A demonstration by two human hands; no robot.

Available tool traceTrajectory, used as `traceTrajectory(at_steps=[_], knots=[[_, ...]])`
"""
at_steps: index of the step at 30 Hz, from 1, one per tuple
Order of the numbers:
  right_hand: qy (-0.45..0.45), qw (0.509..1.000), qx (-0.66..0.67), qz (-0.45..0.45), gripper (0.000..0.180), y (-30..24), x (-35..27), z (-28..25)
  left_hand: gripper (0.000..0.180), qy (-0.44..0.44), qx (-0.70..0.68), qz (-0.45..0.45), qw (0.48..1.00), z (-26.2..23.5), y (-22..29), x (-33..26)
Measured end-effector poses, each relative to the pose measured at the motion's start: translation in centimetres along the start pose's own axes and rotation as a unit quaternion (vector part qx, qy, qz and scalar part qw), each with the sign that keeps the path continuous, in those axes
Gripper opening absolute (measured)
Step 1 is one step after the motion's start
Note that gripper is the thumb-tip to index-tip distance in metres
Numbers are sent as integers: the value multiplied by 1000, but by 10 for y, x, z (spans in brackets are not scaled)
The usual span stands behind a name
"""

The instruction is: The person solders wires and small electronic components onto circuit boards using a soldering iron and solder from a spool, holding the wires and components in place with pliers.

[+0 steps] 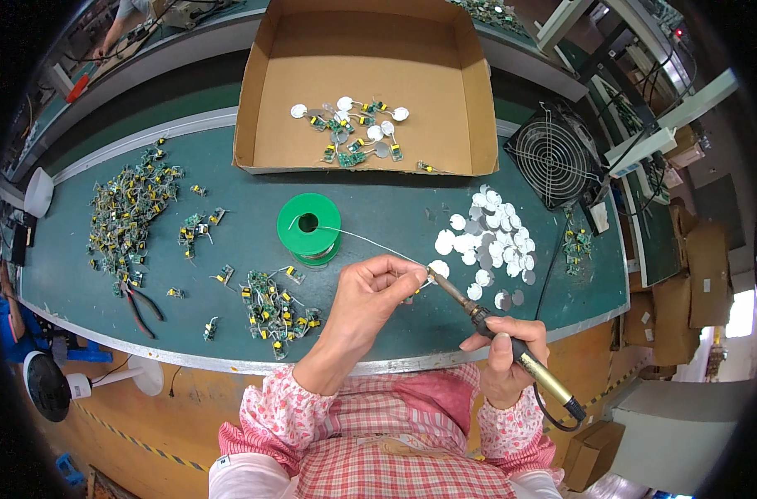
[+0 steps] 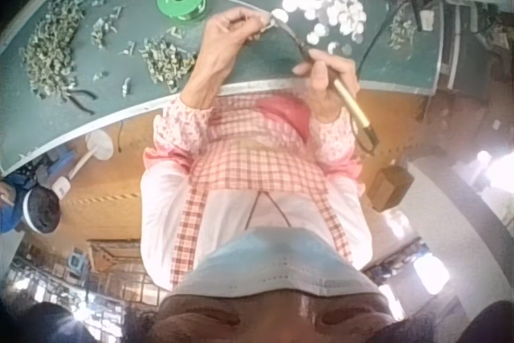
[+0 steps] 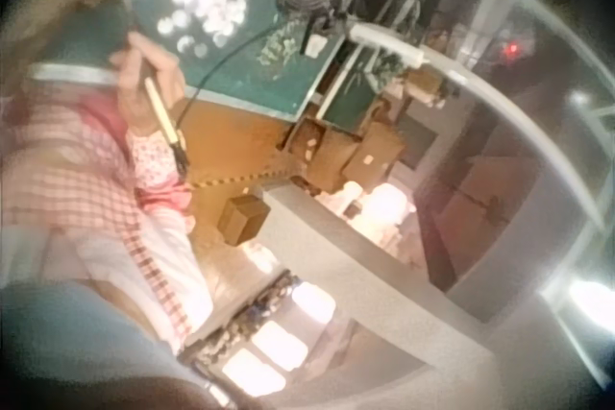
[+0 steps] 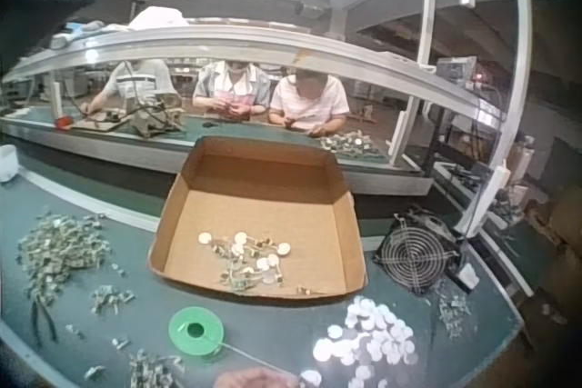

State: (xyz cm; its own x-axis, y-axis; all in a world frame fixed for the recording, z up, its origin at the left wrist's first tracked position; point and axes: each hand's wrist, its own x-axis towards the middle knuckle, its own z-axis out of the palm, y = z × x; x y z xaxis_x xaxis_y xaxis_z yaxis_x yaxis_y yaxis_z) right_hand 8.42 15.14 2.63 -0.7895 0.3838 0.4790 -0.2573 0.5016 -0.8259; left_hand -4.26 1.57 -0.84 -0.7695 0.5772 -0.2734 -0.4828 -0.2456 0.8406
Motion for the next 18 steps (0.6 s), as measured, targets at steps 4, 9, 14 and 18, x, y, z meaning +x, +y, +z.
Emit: traceTrajectory(at_steps=[4,9,14,18], knots=[[-14,1000,-10,-3,13,-4,3,-2,18,-15,-8,0,1000,-3,0,0],[-59,989,-67,-117,13,-4,6,-3,18,-25,-18,-11,999,-3,2,-1],[32,997,26,-73,15,4,-11,-1,13,-20,-18,-21,999,-3,2,-4],[58,998,33,-7,18,2,-14,-3,14,-20,-9,-23,999,-1,1,-8]])
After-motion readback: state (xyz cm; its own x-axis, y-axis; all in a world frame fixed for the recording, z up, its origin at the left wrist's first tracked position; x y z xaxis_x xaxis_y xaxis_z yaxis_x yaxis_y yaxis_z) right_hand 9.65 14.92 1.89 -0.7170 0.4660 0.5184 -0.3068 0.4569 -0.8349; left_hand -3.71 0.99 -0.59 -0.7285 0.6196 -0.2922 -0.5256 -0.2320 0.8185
